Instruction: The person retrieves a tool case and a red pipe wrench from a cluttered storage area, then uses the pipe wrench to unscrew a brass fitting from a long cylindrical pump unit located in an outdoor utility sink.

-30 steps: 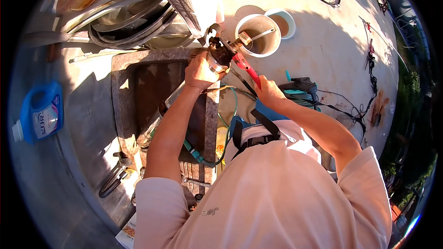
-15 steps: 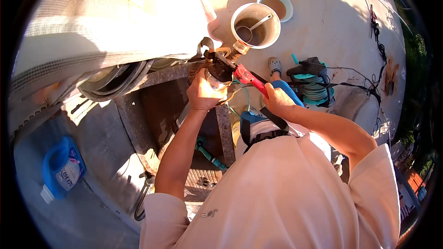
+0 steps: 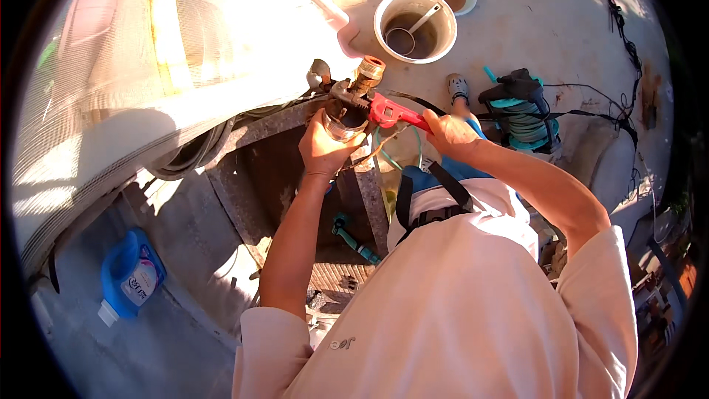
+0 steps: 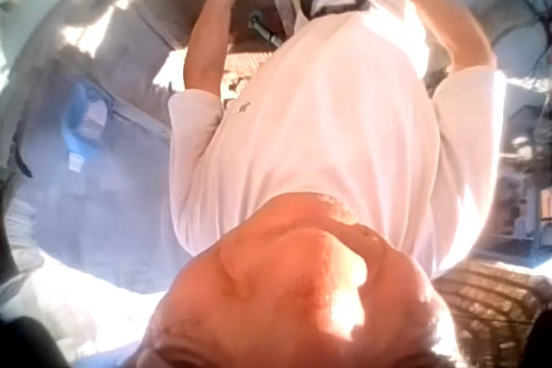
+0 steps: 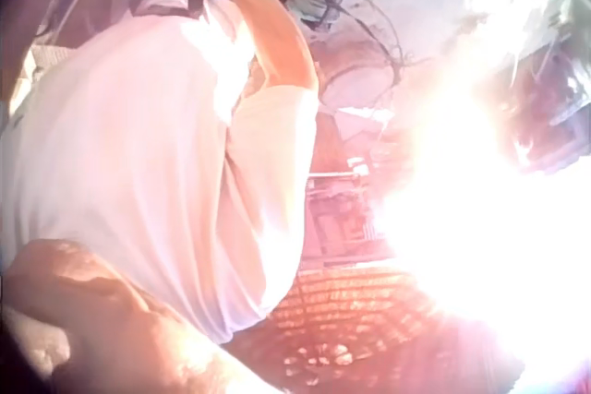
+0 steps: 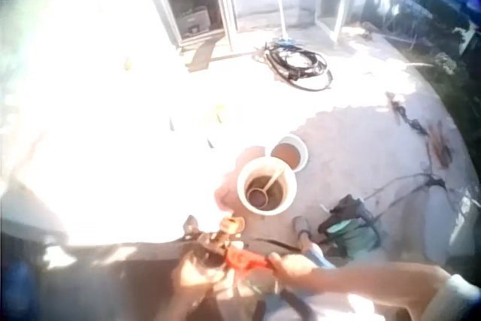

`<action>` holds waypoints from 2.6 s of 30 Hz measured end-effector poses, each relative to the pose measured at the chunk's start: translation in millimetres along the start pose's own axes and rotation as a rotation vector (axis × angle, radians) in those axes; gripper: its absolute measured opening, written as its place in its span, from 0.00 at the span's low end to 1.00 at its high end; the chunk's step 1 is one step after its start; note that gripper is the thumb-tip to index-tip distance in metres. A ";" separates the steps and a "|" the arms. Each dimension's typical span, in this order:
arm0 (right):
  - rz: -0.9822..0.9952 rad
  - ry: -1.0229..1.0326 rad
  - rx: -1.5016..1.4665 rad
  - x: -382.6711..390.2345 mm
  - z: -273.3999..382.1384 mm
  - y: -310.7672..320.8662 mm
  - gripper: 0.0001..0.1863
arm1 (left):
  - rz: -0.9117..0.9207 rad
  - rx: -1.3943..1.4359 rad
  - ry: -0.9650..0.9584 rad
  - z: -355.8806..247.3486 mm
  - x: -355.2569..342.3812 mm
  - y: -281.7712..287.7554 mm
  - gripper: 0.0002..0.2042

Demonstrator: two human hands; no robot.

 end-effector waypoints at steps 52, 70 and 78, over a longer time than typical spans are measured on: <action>0.117 0.880 -0.623 -215.6 -15.1 -76.8 0.08 | -0.106 -0.143 -0.210 8.0 9.0 8.3 0.42; 0.068 1.078 -0.413 -234.6 6.1 -95.3 0.11 | -0.063 -0.157 -0.173 6.4 7.0 11.7 0.43; 0.188 0.989 -0.386 -220.0 -7.5 -94.0 0.14 | -0.054 -0.190 -0.191 -0.3 -3.6 10.2 0.43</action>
Point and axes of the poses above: each hand's wrist, its own x-axis away from the middle knuckle, its own y-axis out of the back of the hand, z = x × y, the point moved 6 cm from there along -x, towards the middle knuckle, and after that the axes turned 14 degrees about x, right-handed, at the moved point
